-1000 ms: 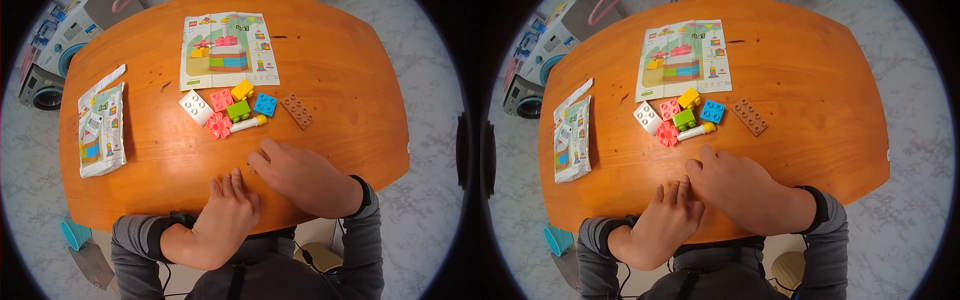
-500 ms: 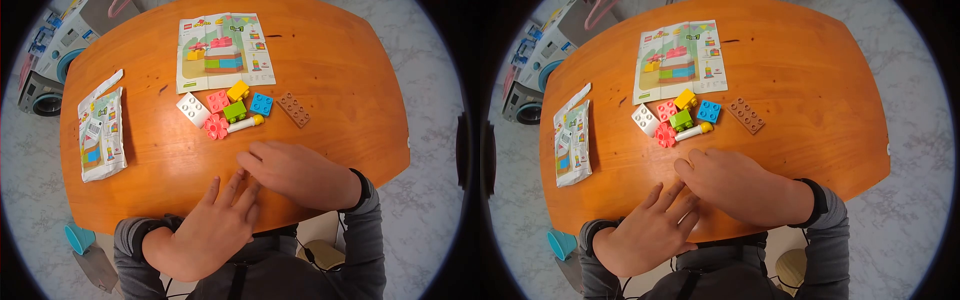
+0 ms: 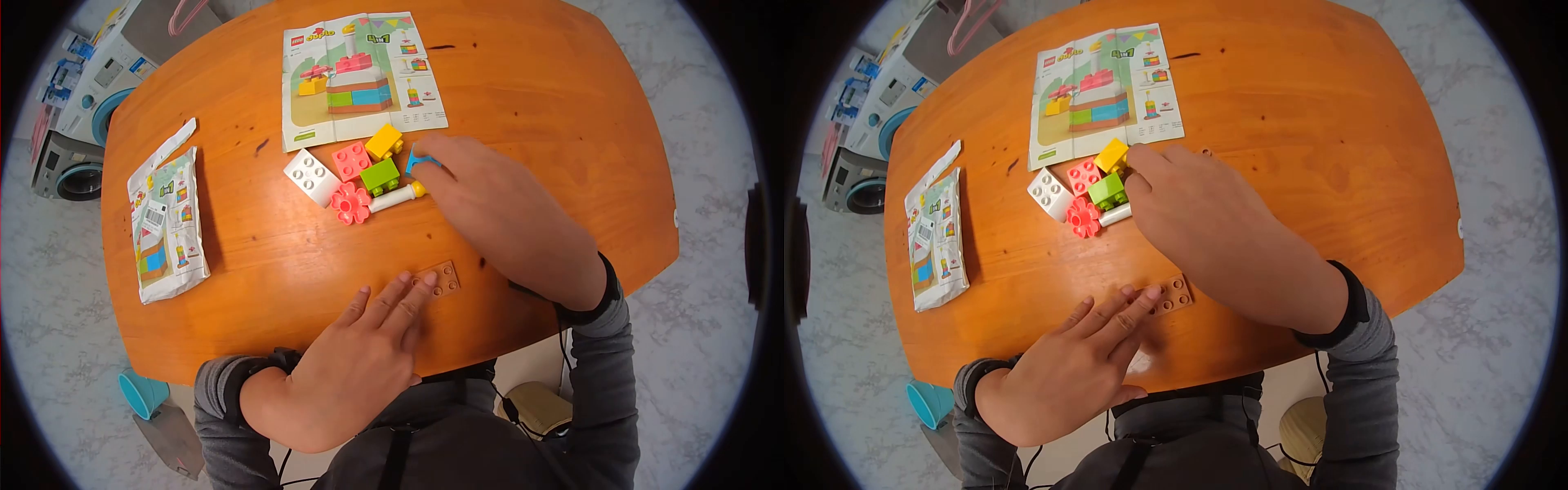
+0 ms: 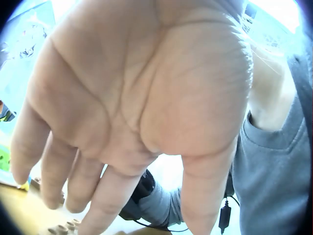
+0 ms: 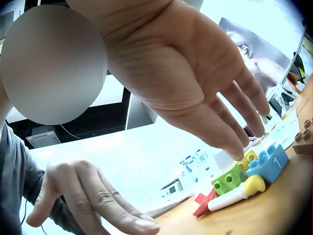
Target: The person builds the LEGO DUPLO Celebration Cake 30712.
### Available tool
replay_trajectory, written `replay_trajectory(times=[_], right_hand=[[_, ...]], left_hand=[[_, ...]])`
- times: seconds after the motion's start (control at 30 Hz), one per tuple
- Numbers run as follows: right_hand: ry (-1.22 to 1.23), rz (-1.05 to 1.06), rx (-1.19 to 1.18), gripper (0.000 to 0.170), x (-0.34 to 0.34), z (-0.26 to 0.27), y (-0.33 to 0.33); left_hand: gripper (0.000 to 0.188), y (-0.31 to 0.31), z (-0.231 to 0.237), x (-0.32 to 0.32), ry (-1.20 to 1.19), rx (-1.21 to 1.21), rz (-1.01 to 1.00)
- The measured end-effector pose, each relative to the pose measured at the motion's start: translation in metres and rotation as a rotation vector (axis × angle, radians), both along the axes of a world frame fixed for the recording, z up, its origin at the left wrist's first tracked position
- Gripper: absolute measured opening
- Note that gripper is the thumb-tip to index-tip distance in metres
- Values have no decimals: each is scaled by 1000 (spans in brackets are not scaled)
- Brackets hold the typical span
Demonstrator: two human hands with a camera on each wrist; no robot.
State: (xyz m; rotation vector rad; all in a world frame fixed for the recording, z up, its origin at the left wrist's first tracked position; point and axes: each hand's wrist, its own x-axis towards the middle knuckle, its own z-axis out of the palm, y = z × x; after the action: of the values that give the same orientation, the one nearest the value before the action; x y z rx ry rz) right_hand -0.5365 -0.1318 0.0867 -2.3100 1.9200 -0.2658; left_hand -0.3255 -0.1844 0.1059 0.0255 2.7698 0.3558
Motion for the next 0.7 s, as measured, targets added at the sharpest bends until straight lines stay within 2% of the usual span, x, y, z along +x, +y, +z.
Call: replay_trajectory(times=[0.07, 0.13, 0.17, 0.27, 0.33, 0.43, 0.53, 0.63, 0.7], right_hand=[[-31, -4, -53, 28, -4, -6, -1], [-8, 30, -231, 22, -7, -17, -1], [-8, 29, -230, 22, -8, -20, 0], [-57, 33, -167, 23, -11, -21, 4], [-47, 31, -27, 25, -10, -14, 6], [7, 78, -124, 29, -11, -19, 14], [-57, -32, -31, 33, -6, -18, 12], [29, -11, -36, 38, -6, -21, 8], [5, -8, -65, 34, -7, -23, 10]], left_hand=[[66, -1, -1, -2, -23, 89, -41], [66, 1, -8, 0, -37, 37, -58], [66, 1, -10, 0, -50, -16, -75], [65, -1, -5, -3, -86, 24, -22], [65, -3, -5, -3, -90, 31, -11], [63, -6, -6, -4, -76, 24, 6], [62, -6, -6, -5, -54, -24, 30], [60, -6, -2, -6, -51, -70, 89], [59, -5, 0, -5, -61, -79, 128]])
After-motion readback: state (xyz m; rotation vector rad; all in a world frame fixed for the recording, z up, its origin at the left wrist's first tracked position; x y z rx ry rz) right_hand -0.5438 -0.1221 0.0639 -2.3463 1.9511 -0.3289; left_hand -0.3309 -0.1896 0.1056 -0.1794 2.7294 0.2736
